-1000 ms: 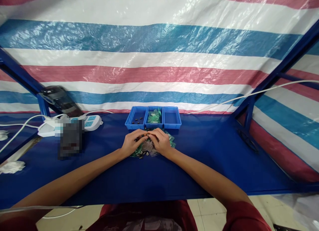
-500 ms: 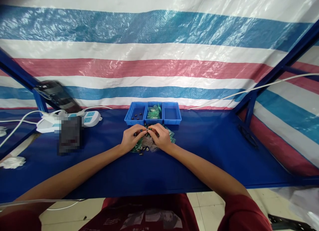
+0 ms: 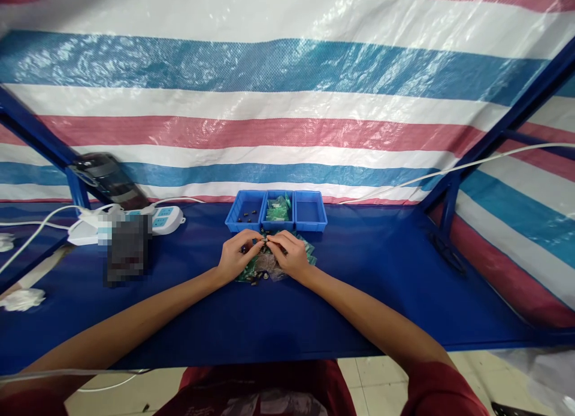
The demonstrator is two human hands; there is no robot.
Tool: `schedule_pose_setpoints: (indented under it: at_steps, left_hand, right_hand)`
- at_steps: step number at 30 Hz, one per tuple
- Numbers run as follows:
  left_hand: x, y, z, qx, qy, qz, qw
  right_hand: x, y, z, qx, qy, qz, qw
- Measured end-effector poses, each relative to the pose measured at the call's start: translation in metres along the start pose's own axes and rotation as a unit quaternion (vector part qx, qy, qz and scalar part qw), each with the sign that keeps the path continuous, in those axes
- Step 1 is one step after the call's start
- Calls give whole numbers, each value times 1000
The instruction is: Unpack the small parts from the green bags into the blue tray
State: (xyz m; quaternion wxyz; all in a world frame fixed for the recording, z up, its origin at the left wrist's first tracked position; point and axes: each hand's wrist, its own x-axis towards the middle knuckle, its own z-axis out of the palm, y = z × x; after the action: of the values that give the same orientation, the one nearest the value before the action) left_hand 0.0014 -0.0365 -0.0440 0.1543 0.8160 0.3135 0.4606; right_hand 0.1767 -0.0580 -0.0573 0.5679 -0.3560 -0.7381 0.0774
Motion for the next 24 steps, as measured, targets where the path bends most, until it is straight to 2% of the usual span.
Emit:
schedule_pose_setpoints:
  at_steps: [7,14,21,24]
  left_hand:
    - [0,1,-1,-10,1,9,1000]
    - [-3,-1,-1,-24,0,-25,999]
    - [-2,-1,-4,-14,7,13,1000]
    - [0,1,-5,-18,8,9,1000]
  right_hand:
    - [0,1,2,4,-15,4,1000]
    - [1,0,1,2,-21,9,1000]
    - [1,-1,0,7,-27,14,1000]
    - [1,-1,0,6,-29,13,999]
